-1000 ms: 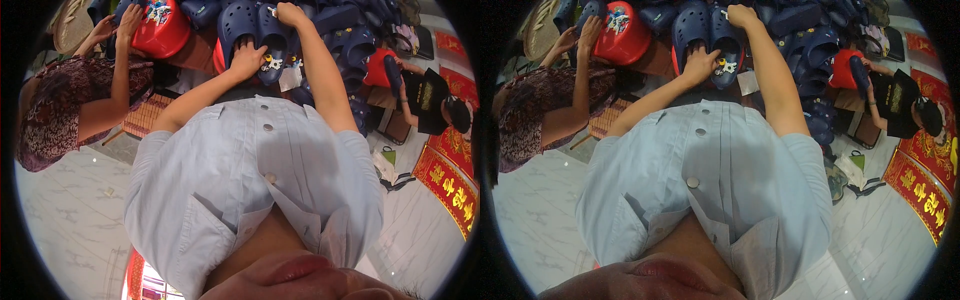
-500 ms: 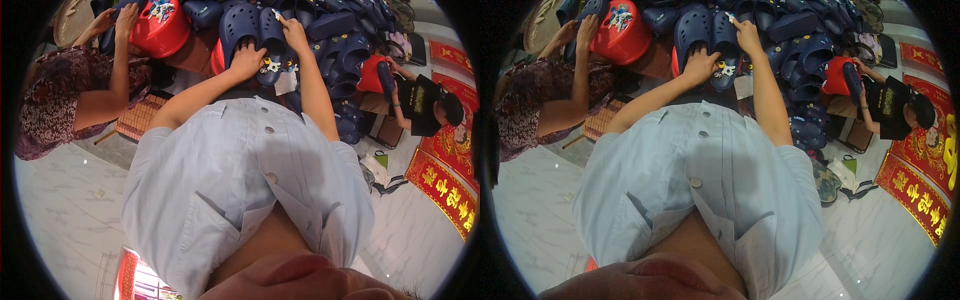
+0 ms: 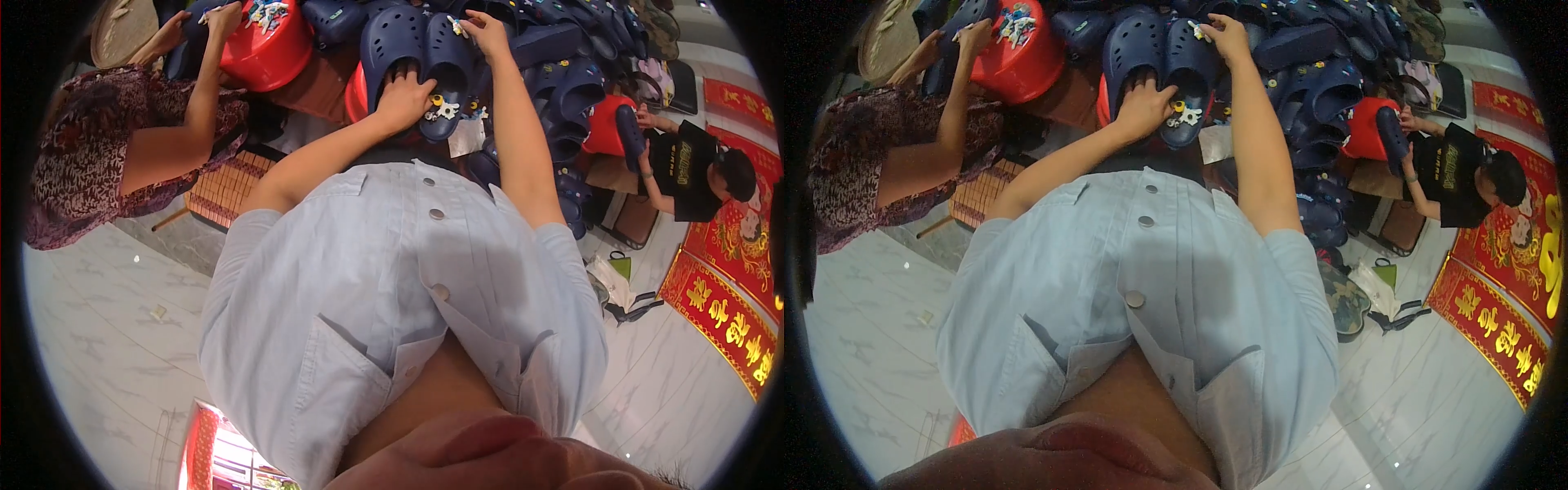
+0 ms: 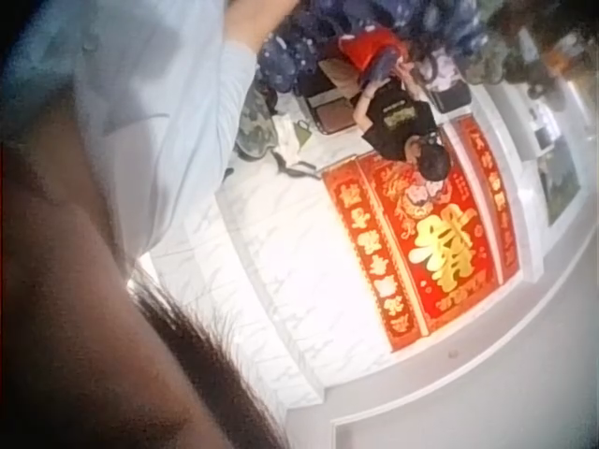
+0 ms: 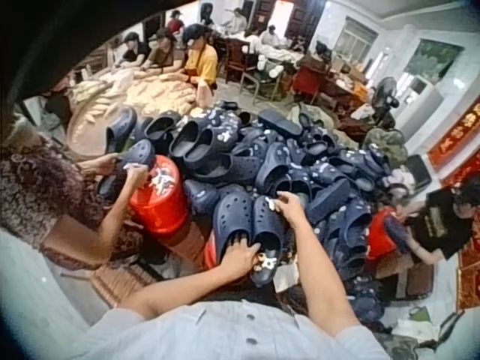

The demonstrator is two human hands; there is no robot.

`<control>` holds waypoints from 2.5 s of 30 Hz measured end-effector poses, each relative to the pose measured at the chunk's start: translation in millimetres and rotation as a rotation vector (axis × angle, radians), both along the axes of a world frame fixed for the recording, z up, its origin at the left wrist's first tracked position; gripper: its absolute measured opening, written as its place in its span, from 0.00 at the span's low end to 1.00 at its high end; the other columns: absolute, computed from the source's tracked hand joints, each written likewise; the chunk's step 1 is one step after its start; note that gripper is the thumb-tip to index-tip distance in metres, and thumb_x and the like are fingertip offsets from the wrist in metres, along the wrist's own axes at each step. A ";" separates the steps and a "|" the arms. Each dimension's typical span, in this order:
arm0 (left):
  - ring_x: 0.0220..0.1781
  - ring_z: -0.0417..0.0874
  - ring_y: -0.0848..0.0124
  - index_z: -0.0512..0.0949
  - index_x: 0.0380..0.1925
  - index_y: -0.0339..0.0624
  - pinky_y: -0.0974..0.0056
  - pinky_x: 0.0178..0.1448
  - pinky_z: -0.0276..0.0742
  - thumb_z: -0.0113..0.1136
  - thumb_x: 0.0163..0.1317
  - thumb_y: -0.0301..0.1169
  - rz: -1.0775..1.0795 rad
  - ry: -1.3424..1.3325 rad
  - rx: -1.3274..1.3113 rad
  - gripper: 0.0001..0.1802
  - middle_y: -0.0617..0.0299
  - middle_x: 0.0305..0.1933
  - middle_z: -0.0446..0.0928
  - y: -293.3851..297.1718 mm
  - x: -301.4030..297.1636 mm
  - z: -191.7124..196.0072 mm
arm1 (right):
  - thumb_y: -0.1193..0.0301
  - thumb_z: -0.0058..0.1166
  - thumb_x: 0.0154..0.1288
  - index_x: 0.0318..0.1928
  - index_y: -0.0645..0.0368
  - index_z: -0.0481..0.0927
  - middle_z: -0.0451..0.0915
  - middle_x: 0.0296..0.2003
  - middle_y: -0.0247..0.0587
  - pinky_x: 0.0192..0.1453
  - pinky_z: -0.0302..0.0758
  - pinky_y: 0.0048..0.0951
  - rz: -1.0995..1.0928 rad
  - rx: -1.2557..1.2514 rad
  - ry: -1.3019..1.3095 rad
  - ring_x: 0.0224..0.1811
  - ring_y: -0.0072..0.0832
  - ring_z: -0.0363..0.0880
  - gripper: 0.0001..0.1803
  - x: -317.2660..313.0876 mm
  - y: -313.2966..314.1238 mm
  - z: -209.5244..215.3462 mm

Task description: Attaching decorative charms into the ventilation holes of blue clog-style shoes.

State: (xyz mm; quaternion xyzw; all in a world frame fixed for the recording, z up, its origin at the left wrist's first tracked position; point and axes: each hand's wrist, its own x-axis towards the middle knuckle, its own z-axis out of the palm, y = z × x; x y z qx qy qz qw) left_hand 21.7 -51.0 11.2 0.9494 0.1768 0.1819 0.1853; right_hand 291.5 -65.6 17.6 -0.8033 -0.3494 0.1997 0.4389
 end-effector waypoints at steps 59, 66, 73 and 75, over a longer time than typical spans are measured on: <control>0.45 0.78 0.42 0.77 0.53 0.52 0.42 0.49 0.75 0.62 0.56 0.38 -0.010 0.066 0.018 0.23 0.41 0.44 0.73 16.1 -15.8 -11.5 | 0.64 0.56 0.66 0.50 0.64 0.82 0.83 0.45 0.49 0.53 0.74 0.35 -0.042 0.070 0.317 0.50 0.36 0.80 0.18 -28.3 39.5 -63.9; 0.45 0.77 0.42 0.78 0.53 0.53 0.43 0.47 0.77 0.63 0.55 0.39 -0.006 -0.001 0.016 0.23 0.41 0.43 0.73 18.6 -9.0 -17.9 | 0.60 0.54 0.70 0.64 0.60 0.72 0.75 0.60 0.48 0.65 0.65 0.28 -0.015 0.138 0.280 0.62 0.33 0.71 0.27 -45.8 3.5 -34.7; 0.43 0.78 0.43 0.79 0.53 0.60 0.44 0.46 0.77 0.61 0.57 0.38 0.003 0.004 -0.013 0.22 0.42 0.40 0.73 19.4 -13.4 -15.8 | 0.71 0.61 0.57 0.48 0.53 0.84 0.77 0.48 0.42 0.63 0.64 0.39 -0.148 0.309 -0.529 0.56 0.41 0.69 0.16 -125.5 -73.8 -6.9; 0.41 0.79 0.44 0.80 0.53 0.65 0.46 0.45 0.78 0.60 0.57 0.38 -0.028 0.012 -0.039 0.21 0.42 0.39 0.72 21.2 -15.5 -15.6 | 0.71 0.62 0.56 0.47 0.51 0.84 0.74 0.53 0.41 0.62 0.64 0.38 -0.091 0.204 -0.568 0.57 0.42 0.66 0.16 -152.3 -96.9 -0.6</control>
